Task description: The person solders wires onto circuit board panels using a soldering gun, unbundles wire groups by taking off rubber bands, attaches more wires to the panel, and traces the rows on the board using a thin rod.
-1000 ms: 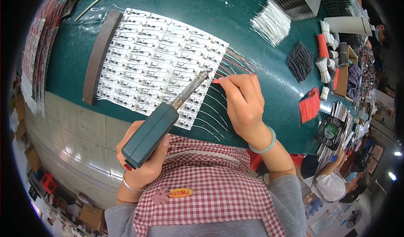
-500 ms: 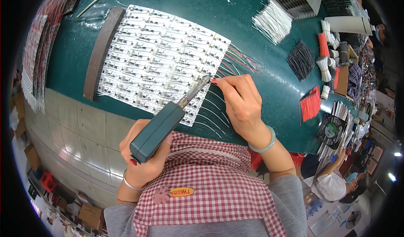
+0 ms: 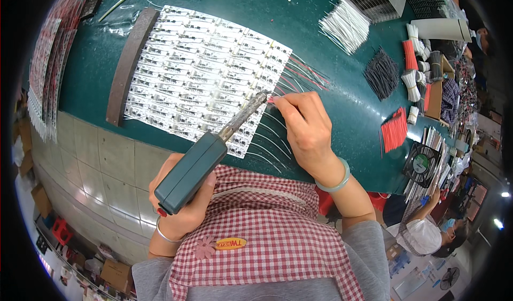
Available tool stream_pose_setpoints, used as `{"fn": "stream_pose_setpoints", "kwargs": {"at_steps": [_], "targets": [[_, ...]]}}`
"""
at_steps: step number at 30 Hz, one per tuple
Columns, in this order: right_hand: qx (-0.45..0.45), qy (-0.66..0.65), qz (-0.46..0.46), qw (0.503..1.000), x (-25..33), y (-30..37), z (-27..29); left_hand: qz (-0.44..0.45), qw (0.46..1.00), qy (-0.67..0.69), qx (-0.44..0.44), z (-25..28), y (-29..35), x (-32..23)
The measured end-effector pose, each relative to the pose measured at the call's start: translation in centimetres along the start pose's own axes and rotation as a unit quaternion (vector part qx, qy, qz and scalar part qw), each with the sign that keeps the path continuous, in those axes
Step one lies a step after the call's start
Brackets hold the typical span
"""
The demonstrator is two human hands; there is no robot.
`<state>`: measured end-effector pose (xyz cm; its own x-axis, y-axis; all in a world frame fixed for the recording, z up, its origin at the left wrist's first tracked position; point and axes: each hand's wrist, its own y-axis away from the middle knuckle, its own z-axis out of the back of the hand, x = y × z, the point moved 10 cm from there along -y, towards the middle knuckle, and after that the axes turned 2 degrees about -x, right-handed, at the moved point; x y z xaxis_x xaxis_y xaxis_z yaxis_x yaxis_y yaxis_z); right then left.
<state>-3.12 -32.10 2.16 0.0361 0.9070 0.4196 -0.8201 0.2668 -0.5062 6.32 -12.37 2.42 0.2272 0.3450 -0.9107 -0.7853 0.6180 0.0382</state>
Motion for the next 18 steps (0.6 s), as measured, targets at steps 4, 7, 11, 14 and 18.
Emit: {"fn": "stream_pose_setpoints", "kwargs": {"at_steps": [4,7,11,14,18], "targets": [[-0.011,-0.001,0.004,1.0,0.3,0.0,0.4,0.0,1.0,0.005,0.002,0.2,0.2,-0.1],[-0.034,0.001,0.018,0.999,1.2,0.3,1.0,0.009,1.0,-0.01,0.004,0.4,0.5,-0.1],[-0.02,-0.021,0.01,1.0,1.5,0.8,0.6,-0.01,1.0,-0.027,0.009,0.5,0.8,-0.2],[-0.007,-0.024,0.003,1.0,1.4,1.0,0.2,-0.001,1.0,-0.026,0.011,0.5,1.1,0.1],[-0.007,-0.024,0.001,1.0,1.3,1.1,0.2,0.006,1.0,-0.028,0.003,0.4,1.1,0.3]]}}
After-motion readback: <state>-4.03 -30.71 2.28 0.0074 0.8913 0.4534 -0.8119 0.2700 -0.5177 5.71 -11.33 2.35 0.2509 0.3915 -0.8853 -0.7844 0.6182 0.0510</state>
